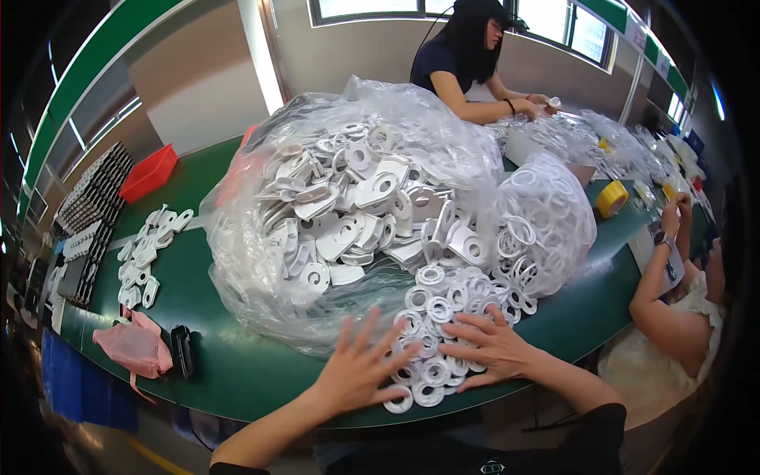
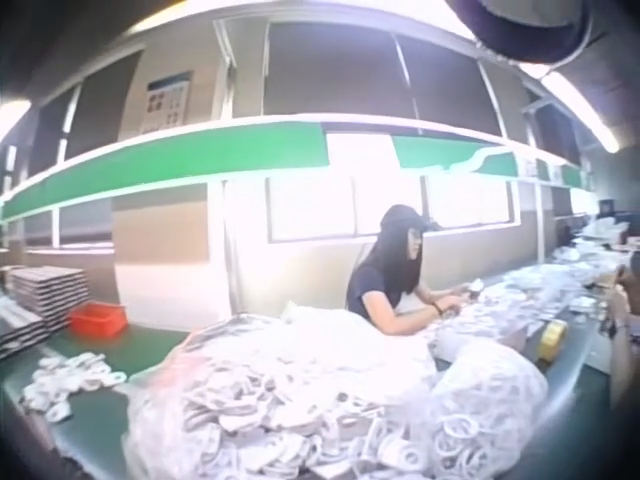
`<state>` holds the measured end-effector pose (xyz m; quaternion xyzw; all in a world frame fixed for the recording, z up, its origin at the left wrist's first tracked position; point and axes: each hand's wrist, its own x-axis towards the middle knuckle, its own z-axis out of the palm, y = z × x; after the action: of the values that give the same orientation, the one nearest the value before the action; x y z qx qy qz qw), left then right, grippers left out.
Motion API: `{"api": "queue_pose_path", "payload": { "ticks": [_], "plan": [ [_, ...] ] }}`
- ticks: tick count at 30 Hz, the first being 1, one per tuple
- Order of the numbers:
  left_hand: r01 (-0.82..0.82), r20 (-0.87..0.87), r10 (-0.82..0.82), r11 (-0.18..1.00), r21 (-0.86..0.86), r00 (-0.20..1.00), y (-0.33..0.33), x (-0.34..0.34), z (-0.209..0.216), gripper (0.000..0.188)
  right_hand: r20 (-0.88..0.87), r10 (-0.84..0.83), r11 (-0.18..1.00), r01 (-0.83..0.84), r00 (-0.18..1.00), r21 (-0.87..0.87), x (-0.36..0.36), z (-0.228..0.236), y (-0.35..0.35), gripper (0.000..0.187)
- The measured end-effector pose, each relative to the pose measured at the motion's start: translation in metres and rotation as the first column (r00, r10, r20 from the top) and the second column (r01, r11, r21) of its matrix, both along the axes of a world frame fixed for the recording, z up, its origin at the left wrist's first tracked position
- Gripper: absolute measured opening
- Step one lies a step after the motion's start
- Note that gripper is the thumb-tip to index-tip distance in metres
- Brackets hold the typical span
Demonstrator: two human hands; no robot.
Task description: Inspecting and sorting small circular plastic components at a factory assembly line.
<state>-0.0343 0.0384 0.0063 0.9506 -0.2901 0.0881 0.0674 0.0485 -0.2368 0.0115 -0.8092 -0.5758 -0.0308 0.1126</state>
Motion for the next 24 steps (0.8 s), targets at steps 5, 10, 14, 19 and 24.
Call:
{"api": "queue_pose_path", "payload": {
  "ticks": [5,10,14,19,24],
  "plan": [
    [-0.178,-0.022,0.177,0.965,-0.195,0.984,0.033,0.030,-0.010,0.091,0.129,-0.066,0.989,0.048,0.989,0.137,0.006,-0.012,0.029,0.065],
    [-0.203,0.092,0.254,0.905,-0.373,0.963,0.039,0.042,-0.013,0.084,0.146,-0.084,0.988,0.064,0.986,0.138,0.008,0.015,0.046,0.067],
    [-0.266,0.011,0.296,0.874,-0.406,0.955,0.046,0.043,-0.008,0.052,0.051,-0.144,0.973,0.132,0.988,0.187,0.012,0.035,0.053,0.065],
    [-0.291,-0.037,0.299,0.881,-0.374,0.954,0.046,0.047,-0.010,0.026,-0.056,-0.236,0.886,0.238,0.970,0.397,0.035,0.039,0.066,0.040],
    [-0.257,0.113,0.309,0.907,-0.335,0.944,0.042,0.048,-0.017,0.019,-0.080,0.030,0.933,0.000,0.996,0.359,0.053,0.010,0.097,0.031]
  ]
}}
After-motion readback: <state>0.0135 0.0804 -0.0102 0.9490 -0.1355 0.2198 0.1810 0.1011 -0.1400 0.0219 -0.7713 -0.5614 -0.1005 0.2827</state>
